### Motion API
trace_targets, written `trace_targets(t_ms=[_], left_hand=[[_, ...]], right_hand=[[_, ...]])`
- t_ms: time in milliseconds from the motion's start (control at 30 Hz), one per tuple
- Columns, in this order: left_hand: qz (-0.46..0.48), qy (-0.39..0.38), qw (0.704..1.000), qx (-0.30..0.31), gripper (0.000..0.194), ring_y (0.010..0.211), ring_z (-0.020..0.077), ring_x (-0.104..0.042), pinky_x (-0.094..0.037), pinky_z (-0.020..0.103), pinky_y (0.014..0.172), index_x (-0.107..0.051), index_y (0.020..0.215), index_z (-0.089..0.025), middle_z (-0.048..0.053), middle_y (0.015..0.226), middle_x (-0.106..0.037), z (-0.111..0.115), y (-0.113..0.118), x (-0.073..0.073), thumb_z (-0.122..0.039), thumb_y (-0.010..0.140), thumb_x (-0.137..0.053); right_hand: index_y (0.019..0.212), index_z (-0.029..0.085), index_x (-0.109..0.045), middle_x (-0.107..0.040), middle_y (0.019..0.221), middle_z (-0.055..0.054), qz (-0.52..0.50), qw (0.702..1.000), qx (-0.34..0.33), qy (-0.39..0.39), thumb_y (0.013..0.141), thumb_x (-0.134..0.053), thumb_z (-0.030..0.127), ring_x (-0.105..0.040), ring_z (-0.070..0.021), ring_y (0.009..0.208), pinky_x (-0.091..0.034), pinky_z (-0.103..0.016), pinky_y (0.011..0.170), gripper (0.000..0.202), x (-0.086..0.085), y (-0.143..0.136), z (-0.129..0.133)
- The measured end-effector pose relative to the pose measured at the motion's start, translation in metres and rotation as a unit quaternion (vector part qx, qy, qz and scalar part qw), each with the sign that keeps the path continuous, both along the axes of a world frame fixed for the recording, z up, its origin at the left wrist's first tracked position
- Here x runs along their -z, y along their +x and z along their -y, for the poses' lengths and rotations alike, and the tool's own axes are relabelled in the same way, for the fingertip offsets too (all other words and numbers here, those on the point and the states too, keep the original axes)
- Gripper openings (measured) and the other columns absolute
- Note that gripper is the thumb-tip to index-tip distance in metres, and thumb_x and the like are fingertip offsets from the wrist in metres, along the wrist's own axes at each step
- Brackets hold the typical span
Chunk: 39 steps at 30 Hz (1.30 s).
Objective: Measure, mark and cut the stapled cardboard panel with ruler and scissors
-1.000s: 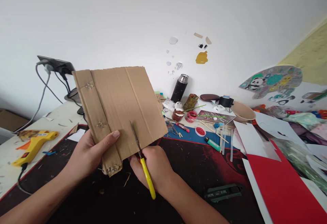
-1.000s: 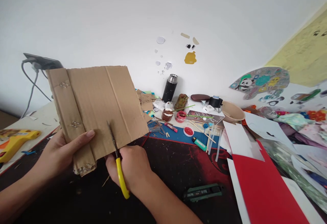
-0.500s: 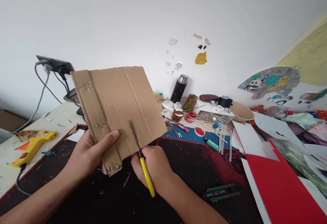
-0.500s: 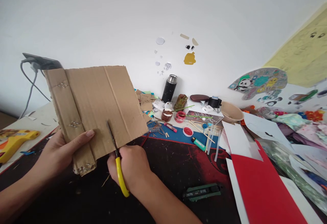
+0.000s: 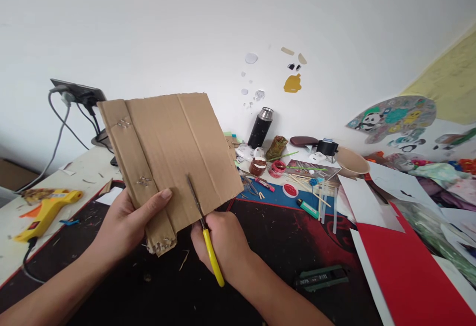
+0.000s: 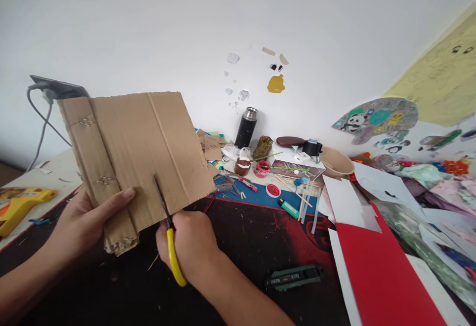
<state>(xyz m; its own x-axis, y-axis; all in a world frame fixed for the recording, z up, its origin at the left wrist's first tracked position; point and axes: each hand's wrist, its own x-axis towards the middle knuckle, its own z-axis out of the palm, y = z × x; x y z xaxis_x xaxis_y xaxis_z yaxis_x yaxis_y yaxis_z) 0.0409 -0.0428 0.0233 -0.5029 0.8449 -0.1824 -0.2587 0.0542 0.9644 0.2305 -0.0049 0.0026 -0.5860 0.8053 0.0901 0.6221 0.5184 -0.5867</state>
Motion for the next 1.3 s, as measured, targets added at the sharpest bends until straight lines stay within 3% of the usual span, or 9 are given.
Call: trace_targets(t_ms=[333, 667, 867, 967, 1167, 1300], left_hand=[[0.003, 0.018, 1.0, 0.012, 0.077, 0.09, 0.0408, -0.088, -0.075, 0.047, 0.077, -0.08, 0.113, -0.021, 0.014, 0.107, -0.091, 0.001, -0.005, 0.007, -0.053, 0.05, -0.11], [-0.012, 0.003, 1.0, 0.019, 0.077, 0.089, 0.0404, -0.088, -0.075, 0.046, 0.072, -0.082, 0.106, -0.019, 0.016, 0.107, -0.09, 0.0, 0.0, -0.003, -0.06, 0.047, -0.109], [-0.045, 0.017, 0.998, 0.048, 0.075, 0.091, 0.038, -0.088, -0.074, 0.038, 0.069, -0.084, 0.113, -0.018, 0.018, 0.113, -0.09, 0.001, -0.008, 0.005, -0.06, 0.056, -0.107], [-0.042, 0.009, 0.998, 0.054, 0.075, 0.09, 0.0391, -0.088, -0.074, 0.041, 0.07, -0.084, 0.111, -0.017, 0.018, 0.111, -0.09, 0.0, -0.009, 0.006, -0.062, 0.055, -0.107], [-0.034, 0.007, 0.999, 0.04, 0.076, 0.096, 0.0415, -0.087, -0.075, 0.045, 0.077, -0.085, 0.105, -0.018, 0.018, 0.109, -0.09, -0.003, -0.002, -0.002, -0.065, 0.049, -0.107], [-0.03, 0.008, 0.999, 0.037, 0.074, 0.095, 0.041, -0.087, -0.075, 0.046, 0.079, -0.083, 0.103, -0.018, 0.017, 0.107, -0.09, -0.003, -0.001, -0.005, -0.062, 0.049, -0.108]], right_hand=[[0.08, 0.019, -0.076, -0.085, 0.082, -0.013, -0.026, 1.0, 0.0, 0.0, 0.099, -0.066, 0.024, -0.085, -0.0277, 0.076, -0.049, -0.029, 0.064, 0.022, 0.003, 0.0, 0.001], [0.08, 0.019, -0.079, -0.085, 0.08, -0.011, -0.046, 0.999, 0.018, -0.016, 0.097, -0.072, 0.024, -0.085, -0.0263, 0.075, -0.048, -0.028, 0.063, 0.019, 0.017, -0.002, -0.001], [0.086, 0.019, -0.081, -0.086, 0.084, -0.01, -0.079, 0.997, -0.006, -0.016, 0.101, -0.073, 0.03, -0.085, -0.0242, 0.075, -0.049, -0.027, 0.064, 0.02, 0.019, 0.001, -0.002], [0.094, 0.02, -0.083, -0.088, 0.09, -0.009, -0.094, 0.995, -0.026, -0.026, 0.101, -0.077, 0.034, -0.086, -0.0242, 0.083, -0.052, -0.027, 0.069, 0.016, 0.016, 0.003, -0.003], [0.1, 0.02, -0.083, -0.087, 0.093, -0.009, -0.06, 0.996, -0.042, -0.052, 0.097, -0.083, 0.056, -0.085, -0.0257, 0.085, -0.053, -0.028, 0.071, 0.036, 0.01, 0.008, -0.007], [0.099, 0.019, -0.084, -0.087, 0.092, -0.011, -0.061, 0.997, -0.026, -0.048, 0.095, -0.086, 0.055, -0.085, -0.0275, 0.084, -0.053, -0.029, 0.07, 0.037, 0.014, 0.007, -0.007]])
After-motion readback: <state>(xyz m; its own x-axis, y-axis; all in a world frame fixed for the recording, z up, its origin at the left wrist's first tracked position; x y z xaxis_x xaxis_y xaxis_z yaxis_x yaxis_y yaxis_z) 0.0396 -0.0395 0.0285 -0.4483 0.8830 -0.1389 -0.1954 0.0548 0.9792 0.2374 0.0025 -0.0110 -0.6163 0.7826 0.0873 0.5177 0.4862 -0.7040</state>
